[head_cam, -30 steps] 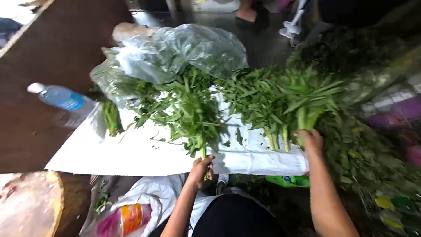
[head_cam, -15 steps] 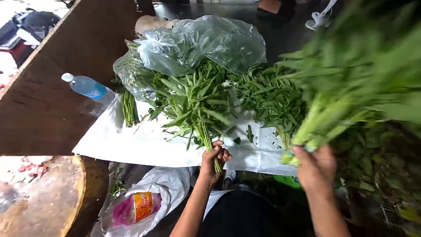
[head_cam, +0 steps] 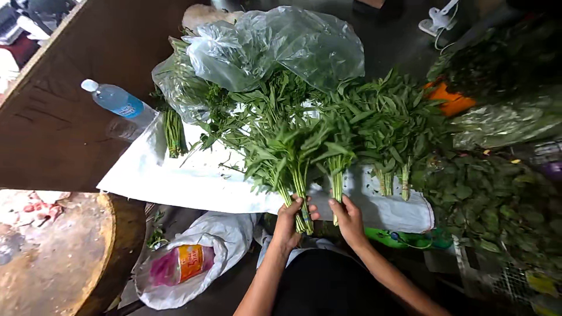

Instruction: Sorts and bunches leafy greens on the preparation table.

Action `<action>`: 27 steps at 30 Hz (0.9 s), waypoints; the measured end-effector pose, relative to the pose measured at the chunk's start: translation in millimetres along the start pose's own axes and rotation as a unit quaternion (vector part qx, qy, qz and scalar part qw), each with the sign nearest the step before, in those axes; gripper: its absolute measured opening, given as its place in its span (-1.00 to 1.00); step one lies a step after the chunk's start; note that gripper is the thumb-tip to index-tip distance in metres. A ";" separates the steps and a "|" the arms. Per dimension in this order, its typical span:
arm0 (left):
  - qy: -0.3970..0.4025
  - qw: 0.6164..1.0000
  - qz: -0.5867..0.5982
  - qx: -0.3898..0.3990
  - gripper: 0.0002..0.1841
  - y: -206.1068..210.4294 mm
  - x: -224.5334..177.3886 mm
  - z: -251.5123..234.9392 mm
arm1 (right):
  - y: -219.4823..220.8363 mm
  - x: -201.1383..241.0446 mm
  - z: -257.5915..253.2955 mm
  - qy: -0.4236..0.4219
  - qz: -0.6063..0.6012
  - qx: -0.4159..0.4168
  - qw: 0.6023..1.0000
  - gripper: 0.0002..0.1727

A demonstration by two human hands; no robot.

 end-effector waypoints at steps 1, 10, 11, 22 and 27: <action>0.016 1.000 0.012 0.009 -0.74 5.9 -10.5 2.0 | -1.1 8.6 -3.1 -0.018 0.000 -0.003 1.000 -0.58; -0.002 0.991 -0.135 -0.006 -0.69 -14.0 17.9 -22.1 | 26.5 -44.1 -6.1 0.201 -0.036 0.168 0.964 -0.56; -0.009 0.989 -0.146 -0.007 -0.69 -17.5 20.5 -20.4 | 24.1 -46.9 -5.6 0.211 -0.032 0.168 0.962 -0.57; -0.044 0.990 -0.136 -0.017 -0.77 -17.3 41.2 -27.8 | 33.1 -42.9 -5.8 0.176 0.014 0.231 0.957 -0.47; 0.095 0.975 -0.196 -0.039 -0.76 0.3 6.4 1.0 | 41.2 -1.7 6.1 0.082 0.006 0.266 0.960 -0.42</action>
Point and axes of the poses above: each hand's wrist, its own z-axis away from the middle knuckle, its own y-axis out of the palm, x = y × z, the point moved 8 cm from there along -z, towards the middle knuckle, and after that the axes turned 11 degrees about -z, right-handed, at the moved point
